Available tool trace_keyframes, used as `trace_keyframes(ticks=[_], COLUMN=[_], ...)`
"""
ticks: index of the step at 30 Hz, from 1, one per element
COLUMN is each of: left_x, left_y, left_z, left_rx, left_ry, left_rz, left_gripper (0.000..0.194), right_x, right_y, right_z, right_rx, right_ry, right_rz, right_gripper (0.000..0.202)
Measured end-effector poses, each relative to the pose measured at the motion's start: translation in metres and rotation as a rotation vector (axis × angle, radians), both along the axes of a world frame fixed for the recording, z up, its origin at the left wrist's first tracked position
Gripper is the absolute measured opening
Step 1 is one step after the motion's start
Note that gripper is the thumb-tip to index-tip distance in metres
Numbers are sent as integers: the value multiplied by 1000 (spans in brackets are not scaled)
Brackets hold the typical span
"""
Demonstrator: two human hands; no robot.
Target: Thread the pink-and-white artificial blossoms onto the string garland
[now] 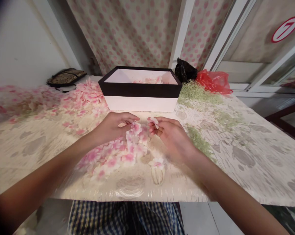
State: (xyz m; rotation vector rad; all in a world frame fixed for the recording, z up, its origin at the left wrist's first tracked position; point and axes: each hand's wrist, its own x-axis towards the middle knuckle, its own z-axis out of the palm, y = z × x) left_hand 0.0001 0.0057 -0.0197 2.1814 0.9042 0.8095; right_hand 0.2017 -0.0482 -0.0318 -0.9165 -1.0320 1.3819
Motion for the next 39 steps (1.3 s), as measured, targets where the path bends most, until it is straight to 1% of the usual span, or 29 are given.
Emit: trace_keyframes(ticks=[3,7,10,12,14,15,18,23,26,28,31,34,37,39], left_x=[1,0,0,1,2,3,4,6,8,10,13,14,15,15], left_y=[-2,0,0,0,-2,-3,-4,-5,-6,-8,-12,-16,-18,-18], left_z=[1,-2,-3,-2,0,1,4,7,8,7,7,7,7,6], left_rx=[-14,7,16,27,29,21,-54,-261,-400,-460,-497,-536,-569,-571], left_ry=[-14,-7,-20,-31,-44,-58,-128,-272,-341,-363,-363,-369,-336,-302], left_rz=[54,50,30,39,56,63,72,43,46,30,-42,-112,-138,-141], left_gripper=[21,26,28,29,28,28,28,33,35,33,31,31,40,47], right_x=[0,1,2,3,3,3,3,2,0,-3,-8,-11,-13,-14], right_y=[-1,-3,-3,-2,-2,-2,-3,-6,-9,-11,-11,-9,-7,-7], right_z=[0,1,3,4,5,5,6,7,8,8,4,-2,-5,-5], right_rx=[-37,-40,-43,-65,-93,-101,-112,-105,-104,-108,-57,31,53,43], right_ry=[-35,-130,-117,-100,-97,-102,-138,-154,-124,-120,-160,-208,-225,-206], right_rz=[-15,-37,-38,-46,-64,-64,-31,-13,25,54,60,18,-45,-52], right_gripper=[6,20,30,34,33,29,17,17,14,11,9,11,15,17])
